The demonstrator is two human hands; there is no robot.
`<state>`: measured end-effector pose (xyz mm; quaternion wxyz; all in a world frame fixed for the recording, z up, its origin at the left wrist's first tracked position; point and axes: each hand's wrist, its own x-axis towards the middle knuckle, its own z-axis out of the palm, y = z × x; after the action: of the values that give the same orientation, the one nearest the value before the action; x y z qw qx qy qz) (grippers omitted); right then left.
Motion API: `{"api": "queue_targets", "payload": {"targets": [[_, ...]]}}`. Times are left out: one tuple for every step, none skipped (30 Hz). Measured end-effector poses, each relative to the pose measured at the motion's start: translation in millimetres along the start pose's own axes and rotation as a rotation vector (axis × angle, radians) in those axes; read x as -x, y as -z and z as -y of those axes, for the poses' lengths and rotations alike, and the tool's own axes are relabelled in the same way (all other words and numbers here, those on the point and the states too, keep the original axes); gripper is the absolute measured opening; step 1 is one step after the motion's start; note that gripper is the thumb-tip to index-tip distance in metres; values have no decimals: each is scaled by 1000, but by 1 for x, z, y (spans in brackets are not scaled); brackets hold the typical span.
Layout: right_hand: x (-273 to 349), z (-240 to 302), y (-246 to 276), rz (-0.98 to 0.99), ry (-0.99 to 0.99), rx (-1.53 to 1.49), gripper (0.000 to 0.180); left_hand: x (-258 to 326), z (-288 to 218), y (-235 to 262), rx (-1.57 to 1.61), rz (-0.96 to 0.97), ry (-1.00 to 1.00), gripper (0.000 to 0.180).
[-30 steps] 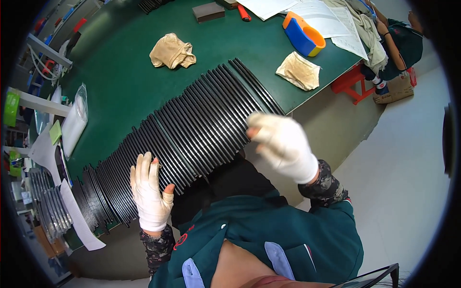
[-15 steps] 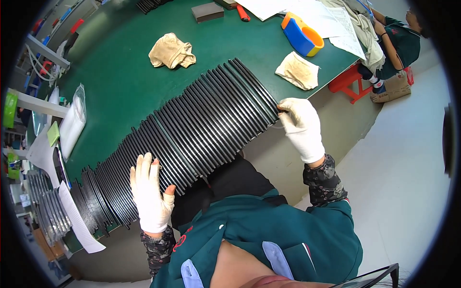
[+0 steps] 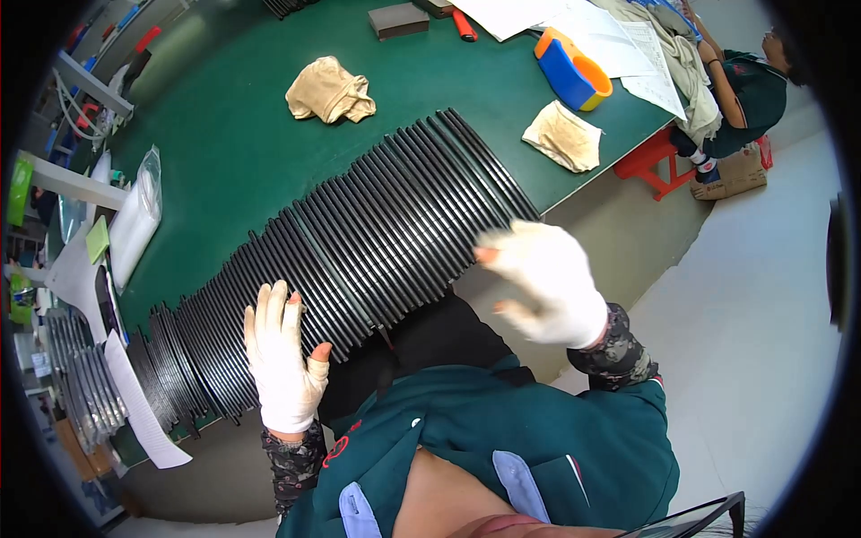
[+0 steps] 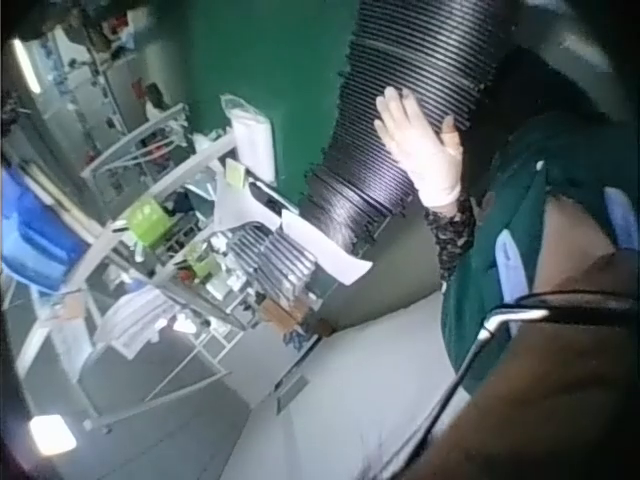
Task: Cleaning and inspecting a row of black metal rods on a workbench using an air blower and a cloth.
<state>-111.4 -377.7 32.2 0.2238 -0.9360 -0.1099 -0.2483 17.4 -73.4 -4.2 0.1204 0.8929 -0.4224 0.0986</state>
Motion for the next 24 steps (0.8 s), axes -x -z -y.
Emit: {"api": "queue_targets", "payload": {"targets": [[-13,4,-3,88,5,38,38,1,0,1,2,-5,-7,63],[-1,-1,-12,217,50,-13,39,2,0,1,2,11,11,65],[6,2,-7,254,40,-54,29,3,0,0,3,25,33,69],[15,-1,-3,114,55,-119,24,4,1,1,12,17,17,67],[21,-5,-1,-26,71,-185,20,4,2,0,12,-1,0,65],[12,-6,6,-140,63,-91,15,4,3,-1,13,-10,-11,65],[7,-8,11,-186,-65,-78,14,4,4,-1,13,-19,-21,64],[6,-15,9,-237,-187,73,13,6,4,-2,13,-18,-23,64],[5,-22,6,-287,-306,228,13,6,4,-2,15,-20,-22,64],[8,-30,3,-290,-307,235,13,5,4,-2,17,-23,-24,64],[14,-40,0,-282,-394,251,14,4,4,-2,20,-26,-28,64],[17,-46,-3,-272,-477,260,16,4,4,-2,16,-13,-20,65],[17,-47,-5,-273,-474,260,16,4,3,-1,13,1,-12,65],[17,-47,-7,-242,-469,243,17,3,2,-1,12,-1,-10,65],[16,-46,-9,-210,-466,224,18,2,2,-1,11,11,1,66],[15,-46,-10,-184,-434,238,20,2,1,-1,10,23,12,67],[14,-47,-10,-184,-434,237,20,2,1,-1,9,24,13,67],[12,-47,-10,-163,-429,250,20,2,1,0,9,25,19,67],[11,-47,-10,-142,-424,264,20,2,1,0,10,25,24,67],[10,-47,-10,-141,-424,263,20,2,1,0,10,27,25,67],[9,-47,-9,-117,-423,270,19,2,1,0,7,24,26,67],[9,-48,-9,-94,-421,277,19,2,0,0,5,21,26,67],[10,-49,-10,-92,-420,275,19,2,1,0,5,22,29,67],[11,-51,-11,-94,-406,291,17,2,1,0,2,24,29,68]]}}
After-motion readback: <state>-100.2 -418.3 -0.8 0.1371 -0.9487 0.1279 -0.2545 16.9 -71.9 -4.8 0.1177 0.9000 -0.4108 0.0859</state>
